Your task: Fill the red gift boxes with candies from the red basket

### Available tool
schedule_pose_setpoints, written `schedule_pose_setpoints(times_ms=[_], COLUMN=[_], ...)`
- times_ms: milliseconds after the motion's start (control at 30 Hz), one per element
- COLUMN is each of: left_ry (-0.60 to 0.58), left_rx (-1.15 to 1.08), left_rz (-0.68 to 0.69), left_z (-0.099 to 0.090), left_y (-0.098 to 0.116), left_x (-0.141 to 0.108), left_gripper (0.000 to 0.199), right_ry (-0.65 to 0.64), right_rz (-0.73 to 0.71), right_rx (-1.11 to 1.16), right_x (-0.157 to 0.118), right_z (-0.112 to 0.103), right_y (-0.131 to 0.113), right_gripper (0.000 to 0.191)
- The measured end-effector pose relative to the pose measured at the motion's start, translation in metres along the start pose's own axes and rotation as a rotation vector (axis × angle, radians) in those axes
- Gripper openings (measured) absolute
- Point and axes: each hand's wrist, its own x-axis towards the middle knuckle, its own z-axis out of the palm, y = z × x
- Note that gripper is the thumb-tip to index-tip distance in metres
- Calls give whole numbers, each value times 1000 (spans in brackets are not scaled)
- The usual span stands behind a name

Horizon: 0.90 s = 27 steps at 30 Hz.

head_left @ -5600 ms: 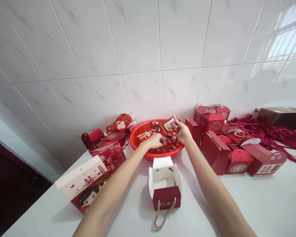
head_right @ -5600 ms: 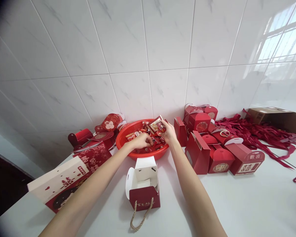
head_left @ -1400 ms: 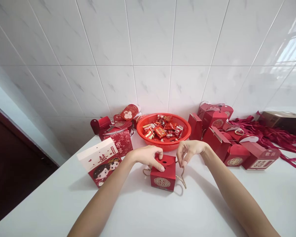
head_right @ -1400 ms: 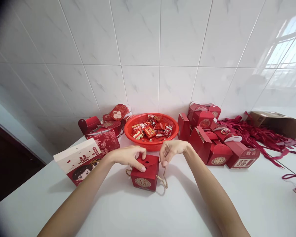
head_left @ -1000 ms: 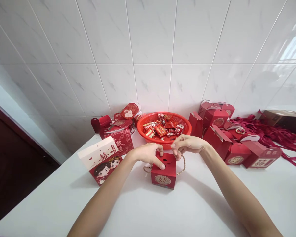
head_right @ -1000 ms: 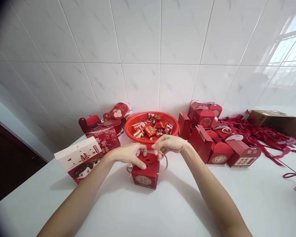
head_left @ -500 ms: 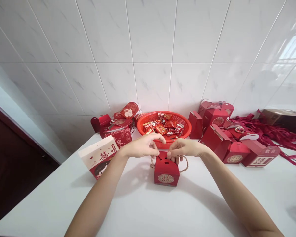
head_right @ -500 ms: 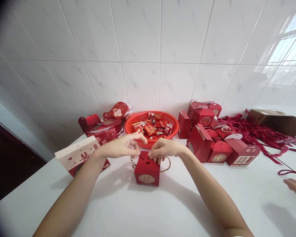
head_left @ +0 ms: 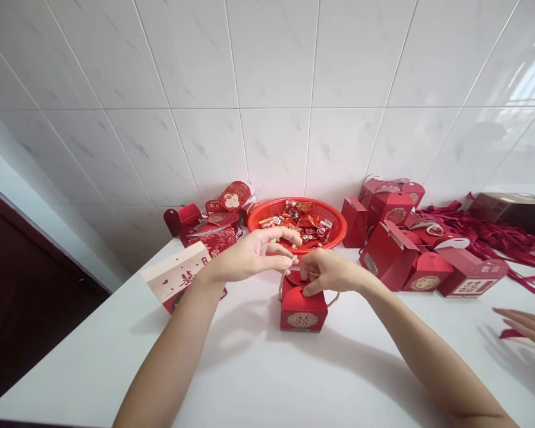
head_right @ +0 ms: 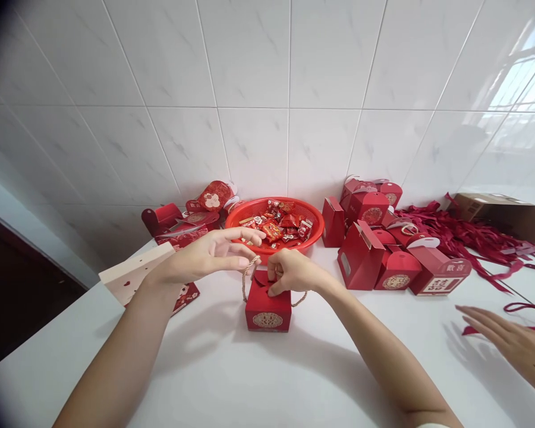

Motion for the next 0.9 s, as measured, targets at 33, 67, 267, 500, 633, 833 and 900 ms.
schedule_pose_setpoints(times_ms=[33,67,267,500,633,833,900], left_ry=[5,3,-14,21,96,311,237], left_rx=[-2,-2,3,-4,74,604,729], left_rz=[8,17,42,137,171,12,-91], left_z=[3,5,22,32,33,43,48], left_y=[1,2,4,-6,-11,-19,-27], left_x=[1,1,2,7,12,18,22], left_gripper=[31,30,30,36,37,60,57], right_ry=[30,52,105,231,361,402,405], right_rz=[-22,-44,-127,-130,-132,-82,-88], right_rx=[62,142,448,452,431,445,460], right_x=[-2,-5,-22,-20,-14,-10,-9], right_z=[-3,-5,-20,-11,-6,-6,-6], right_y=[-1,-2,-13,-13,-9,-8,-8], right_gripper=[23,23,30,24,22,22,21])
